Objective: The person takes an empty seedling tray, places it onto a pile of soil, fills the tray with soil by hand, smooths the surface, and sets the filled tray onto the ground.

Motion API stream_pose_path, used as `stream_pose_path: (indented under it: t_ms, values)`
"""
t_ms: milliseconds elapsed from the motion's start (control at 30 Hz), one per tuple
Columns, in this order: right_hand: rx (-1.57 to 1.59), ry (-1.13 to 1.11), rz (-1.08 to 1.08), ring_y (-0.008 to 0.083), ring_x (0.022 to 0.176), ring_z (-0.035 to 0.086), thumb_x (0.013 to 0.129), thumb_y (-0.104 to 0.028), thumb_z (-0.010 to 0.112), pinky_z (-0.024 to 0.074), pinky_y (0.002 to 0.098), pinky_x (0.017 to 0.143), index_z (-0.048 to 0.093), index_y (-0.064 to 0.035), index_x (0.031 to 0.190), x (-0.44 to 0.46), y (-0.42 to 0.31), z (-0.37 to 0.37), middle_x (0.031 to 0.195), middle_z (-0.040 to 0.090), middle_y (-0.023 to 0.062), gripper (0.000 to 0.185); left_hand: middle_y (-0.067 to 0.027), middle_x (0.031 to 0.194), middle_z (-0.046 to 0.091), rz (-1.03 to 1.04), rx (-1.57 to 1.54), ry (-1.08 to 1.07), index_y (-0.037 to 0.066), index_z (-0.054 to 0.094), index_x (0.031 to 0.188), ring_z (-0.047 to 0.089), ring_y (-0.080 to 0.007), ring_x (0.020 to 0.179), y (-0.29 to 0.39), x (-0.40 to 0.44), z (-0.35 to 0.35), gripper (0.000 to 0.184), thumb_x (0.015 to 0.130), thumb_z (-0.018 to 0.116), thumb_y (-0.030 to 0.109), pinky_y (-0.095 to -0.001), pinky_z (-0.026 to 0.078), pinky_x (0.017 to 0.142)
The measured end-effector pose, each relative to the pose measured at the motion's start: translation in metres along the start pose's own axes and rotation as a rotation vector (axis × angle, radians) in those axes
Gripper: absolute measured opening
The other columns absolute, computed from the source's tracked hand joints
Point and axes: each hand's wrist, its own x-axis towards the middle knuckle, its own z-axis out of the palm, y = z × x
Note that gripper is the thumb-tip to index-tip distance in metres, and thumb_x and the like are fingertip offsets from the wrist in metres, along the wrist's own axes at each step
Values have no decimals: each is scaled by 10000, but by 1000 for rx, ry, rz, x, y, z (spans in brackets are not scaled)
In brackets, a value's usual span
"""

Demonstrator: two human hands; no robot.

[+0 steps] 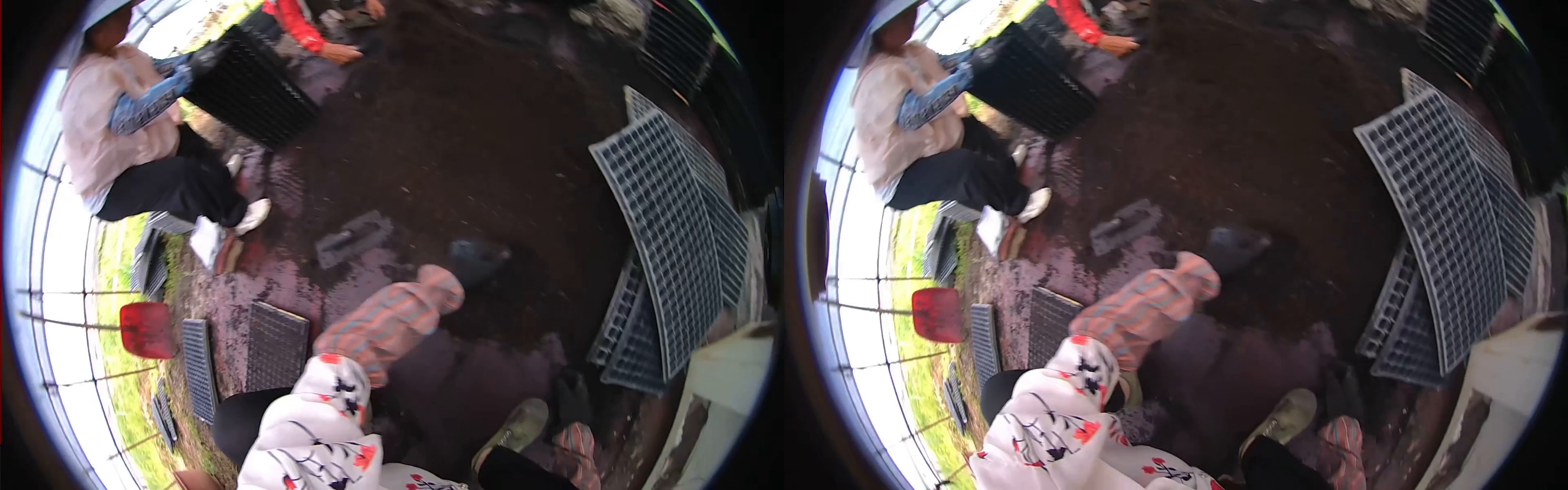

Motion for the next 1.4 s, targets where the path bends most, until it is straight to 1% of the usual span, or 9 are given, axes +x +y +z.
stream_pose_path:
  t_ms: [233, 433, 500, 567, 600, 733, 1067, 1267, 1400]
  values:
    - [176, 20, 38, 166, 775, 579, 801, -108, 525, 472, 310, 696, 567, -38, 1059, 15, 45, 16, 902, 589, 84, 270, -258, 1383, 251, -191, 550, 550, 24, 389, 1304, 257, -405, 1280, -45, 38, -87, 883, 635, 722, 496, -434, 263, 1054]
    - [151, -14, 104, 143, 752, 578, 812, -63, 502, 478, 285, 662, 566, -22, 1056, 11, 67, 8, 889, 589, 68, 255, -232, 1328, 369, -293, 219, 688, 7, 425, 1271, 377, -362, 1217, -104, 134, -111, 803, 655, 731, 422, -415, 330, 1013]
    - [145, 18, 49, 159, 788, 583, 821, -67, 499, 481, 293, 687, 561, -20, 1070, 2, 60, 9, 902, 591, 71, 261, -167, 1132, 543, 208, -293, 234, 44, 519, 1176, 515, -280, 1085, -97, 139, -79, 517, 738, 686, 260, -376, 421, 908]
    - [172, 32, 58, 199, 853, 587, 810, -92, 525, 468, 314, 738, 569, -24, 1062, 6, 72, 19, 930, 601, 103, 265, -149, 1074, 574, 306, 335, 104, 71, 557, 1118, 537, -282, 1027, -161, 143, -20, 385, 764, 621, 208, -380, 435, 873]
    - [192, 51, 72, 239, 918, 591, 798, -116, 551, 454, 334, 790, 577, -27, 1054, 6, 76, 19, 957, 611, 135, 271, -157, 1094, 567, 23, 399, 112, 96, 566, 1096, 521, -310, 1041, -79, 113, -1, 350, 760, 592, 191, -399, 417, 890]
    - [14, 90, -5, 234, 903, 595, 797, -121, 557, 457, 336, 778, 580, -24, 1041, 0, 38, 5, 933, 617, 129, 264, -202, 1162, 510, 243, 568, -208, 88, 541, 1135, 497, -375, 1054, -16, 96, 19, 416, 749, 606, 229, -444, 417, 877]
    - [80, 86, -39, 147, 704, 577, 804, -110, 543, 461, 302, 650, 568, -13, 1036, 10, 67, 17, 830, 609, 93, 252, -218, 1094, 554, 14, 431, 525, -5, 424, 1249, 536, -336, 1035, -143, 141, -125, 840, 605, 785, 394, -417, 441, 866]
    - [102, 55, 58, 150, 713, 578, 800, -112, 553, 462, 306, 658, 567, -15, 1017, 5, 28, 4, 811, 606, 88, 238, -204, 1086, 587, -415, -59, 118, -16, 498, 1181, 565, -255, 1012, -122, 164, -122, 705, 668, 774, 381, -352, 459, 855]
    - [152, 76, 82, 150, 701, 575, 790, -108, 568, 464, 315, 649, 564, -14, 990, 11, 51, 19, 802, 604, 91, 221, -131, 959, 639, 120, -367, 20, -12, 553, 1090, 602, -222, 859, -143, 152, -63, 603, 665, 772, 355, -330, 475, 805]
